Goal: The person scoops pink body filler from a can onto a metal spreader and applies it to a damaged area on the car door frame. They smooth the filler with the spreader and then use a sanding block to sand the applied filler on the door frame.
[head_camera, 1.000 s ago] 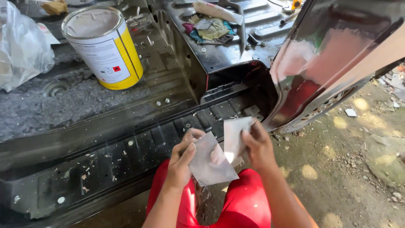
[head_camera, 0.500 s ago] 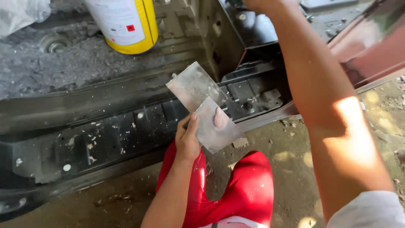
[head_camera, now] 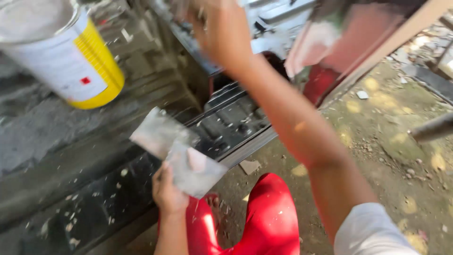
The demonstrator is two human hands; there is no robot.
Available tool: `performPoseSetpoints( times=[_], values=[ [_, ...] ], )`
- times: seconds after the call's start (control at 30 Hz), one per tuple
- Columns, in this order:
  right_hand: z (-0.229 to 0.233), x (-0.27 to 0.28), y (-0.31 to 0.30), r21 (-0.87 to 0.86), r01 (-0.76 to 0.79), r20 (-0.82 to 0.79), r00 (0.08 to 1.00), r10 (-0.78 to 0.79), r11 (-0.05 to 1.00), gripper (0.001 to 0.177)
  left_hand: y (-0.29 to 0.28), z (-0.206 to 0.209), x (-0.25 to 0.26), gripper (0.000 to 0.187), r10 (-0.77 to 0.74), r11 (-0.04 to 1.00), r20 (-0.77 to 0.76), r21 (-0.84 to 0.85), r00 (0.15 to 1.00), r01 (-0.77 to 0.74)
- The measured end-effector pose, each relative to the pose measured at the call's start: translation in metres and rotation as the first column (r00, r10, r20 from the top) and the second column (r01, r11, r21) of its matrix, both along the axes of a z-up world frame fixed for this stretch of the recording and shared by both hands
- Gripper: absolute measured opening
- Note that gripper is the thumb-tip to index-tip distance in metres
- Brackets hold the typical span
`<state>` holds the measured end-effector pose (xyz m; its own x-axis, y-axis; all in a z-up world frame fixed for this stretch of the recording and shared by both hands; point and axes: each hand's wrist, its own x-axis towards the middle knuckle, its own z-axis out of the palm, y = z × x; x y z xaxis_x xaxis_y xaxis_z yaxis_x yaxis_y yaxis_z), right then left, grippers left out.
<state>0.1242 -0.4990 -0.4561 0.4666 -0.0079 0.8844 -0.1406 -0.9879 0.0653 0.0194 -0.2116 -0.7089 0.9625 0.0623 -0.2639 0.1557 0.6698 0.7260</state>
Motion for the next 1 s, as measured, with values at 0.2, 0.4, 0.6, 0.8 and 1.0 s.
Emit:
performPoseSetpoints(
  times=[0.2,0.4,0.6,0.8,1.0],
  values=[
    [-0.027,-0.211,0.075,0.703,-0.58,0.123,0.67,0.732,0.413,0.009,-0.004,0.079,-0.018,0.038,0.006,1.0,0.117,-0.005,0.993,-0.005],
    [-0.092,-0.302,0.126,0.842,-0.476,0.159,0.668,0.727,0.253,0.014,-0.047,0.097,-0.069,0.062,0.227,0.97,0.4,-0.008,0.888,-0.245],
    [-0.121,-0.333,0.154,0.665,-0.641,0.272,0.686,0.675,0.384,0.03,-0.077,0.149,-0.137,0.062,0.01,0.989,-0.016,0.146,1.0,-0.008],
    [-0.129,-0.373,0.124,0.731,-0.552,0.085,0.656,0.75,0.4,0.067,-0.087,0.121,-0.124,0.05,0.063,0.998,0.279,-0.013,0.958,-0.062],
    [-0.114,-0.385,0.115,0.74,-0.524,0.171,0.754,0.635,0.423,0.031,-0.103,0.127,-0.166,0.05,0.073,0.95,0.026,0.302,0.997,-0.077]
  ],
)
